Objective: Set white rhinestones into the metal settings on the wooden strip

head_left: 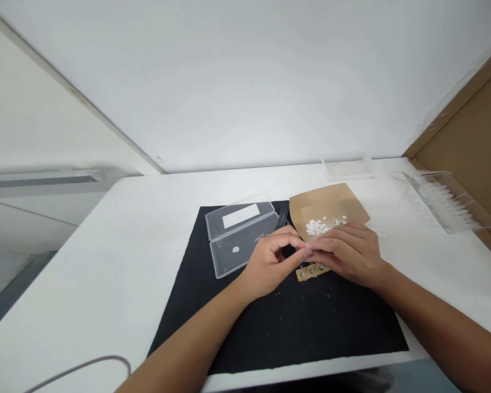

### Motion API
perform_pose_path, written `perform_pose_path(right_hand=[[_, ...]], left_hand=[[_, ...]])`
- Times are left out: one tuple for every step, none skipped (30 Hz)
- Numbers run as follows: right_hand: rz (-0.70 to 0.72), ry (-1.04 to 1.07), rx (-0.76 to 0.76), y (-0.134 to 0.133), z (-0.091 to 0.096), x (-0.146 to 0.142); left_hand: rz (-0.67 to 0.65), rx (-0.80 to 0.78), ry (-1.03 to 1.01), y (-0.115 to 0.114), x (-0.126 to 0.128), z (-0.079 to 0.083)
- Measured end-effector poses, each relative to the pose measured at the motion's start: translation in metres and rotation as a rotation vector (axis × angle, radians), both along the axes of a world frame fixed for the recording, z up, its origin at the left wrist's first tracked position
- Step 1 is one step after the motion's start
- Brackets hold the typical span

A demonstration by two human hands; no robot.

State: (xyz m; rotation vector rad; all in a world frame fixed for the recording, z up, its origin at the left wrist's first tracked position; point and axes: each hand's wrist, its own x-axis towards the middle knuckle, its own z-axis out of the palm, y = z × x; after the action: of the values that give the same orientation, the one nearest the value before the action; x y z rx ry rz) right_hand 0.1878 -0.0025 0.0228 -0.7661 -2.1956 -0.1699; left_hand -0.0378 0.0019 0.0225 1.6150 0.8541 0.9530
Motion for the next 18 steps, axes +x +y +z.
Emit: perform_pose_path(right_hand=[[-0.004,0.014,-0.004,0.0,-0.001,-0.001],[-0.005,0.032,-0.006,0.001,-0.003,-0.001],[-0.005,0.051,-0.013,0.001,-0.004,-0.002],[-0.005,0.071,-0.02,0.001,-0.004,-0.003],[0.0,0.089,-0.028,0.002,-0.005,-0.003],[0.005,0.103,-0.035,0.002,-0.005,-0.003],[0.011,0.11,-0.043,0.002,-0.005,-0.003],[0.016,0.111,-0.049,0.003,-0.005,-0.003],[0.023,0.109,-0.053,0.003,-0.005,-0.003],[0.031,0.104,-0.062,0.003,-0.004,-0.003],[0.043,0.1,-0.074,0.003,-0.003,-0.002],[0.054,0.097,-0.089,0.003,-0.002,-0.001],[0.065,0.094,-0.108,0.004,-0.001,0.0],[0.077,0.09,-0.13,0.004,0.0,0.001],[0.088,0.082,-0.154,0.005,0.002,0.003],[0.099,0.069,-0.175,0.006,0.003,0.004],[0.108,0.054,-0.193,0.007,0.004,0.005],[0.115,0.038,-0.205,0.007,0.005,0.007]], left_hand=[[-0.004,-0.009,-0.003,0.0,0.0,0.0],[-0.009,-0.023,-0.008,0.0,0.0,0.0],[-0.017,-0.04,-0.016,0.0,0.0,-0.001],[-0.024,-0.06,-0.022,-0.001,0.0,-0.001],[-0.031,-0.08,-0.025,-0.001,0.0,-0.001],[-0.034,-0.096,-0.027,-0.001,0.0,-0.001],[-0.037,-0.109,-0.028,-0.001,0.0,-0.001],[-0.039,-0.116,-0.027,-0.001,0.0,-0.001],[-0.043,-0.117,-0.024,-0.001,-0.001,-0.001],[-0.045,-0.11,-0.025,-0.001,-0.001,-0.001],[-0.045,-0.098,-0.026,-0.001,-0.001,-0.001],[-0.044,-0.083,-0.022,-0.001,-0.001,-0.002],[-0.041,-0.069,-0.014,-0.001,-0.001,-0.002],[-0.037,-0.06,-0.006,-0.001,-0.001,-0.002],[-0.036,-0.062,0.002,-0.001,-0.001,-0.002],[-0.035,-0.074,0.01,-0.001,-0.001,-0.002],[-0.037,-0.094,0.017,-0.001,-0.001,-0.002],[-0.039,-0.118,0.022,-0.002,0.0,-0.001]])
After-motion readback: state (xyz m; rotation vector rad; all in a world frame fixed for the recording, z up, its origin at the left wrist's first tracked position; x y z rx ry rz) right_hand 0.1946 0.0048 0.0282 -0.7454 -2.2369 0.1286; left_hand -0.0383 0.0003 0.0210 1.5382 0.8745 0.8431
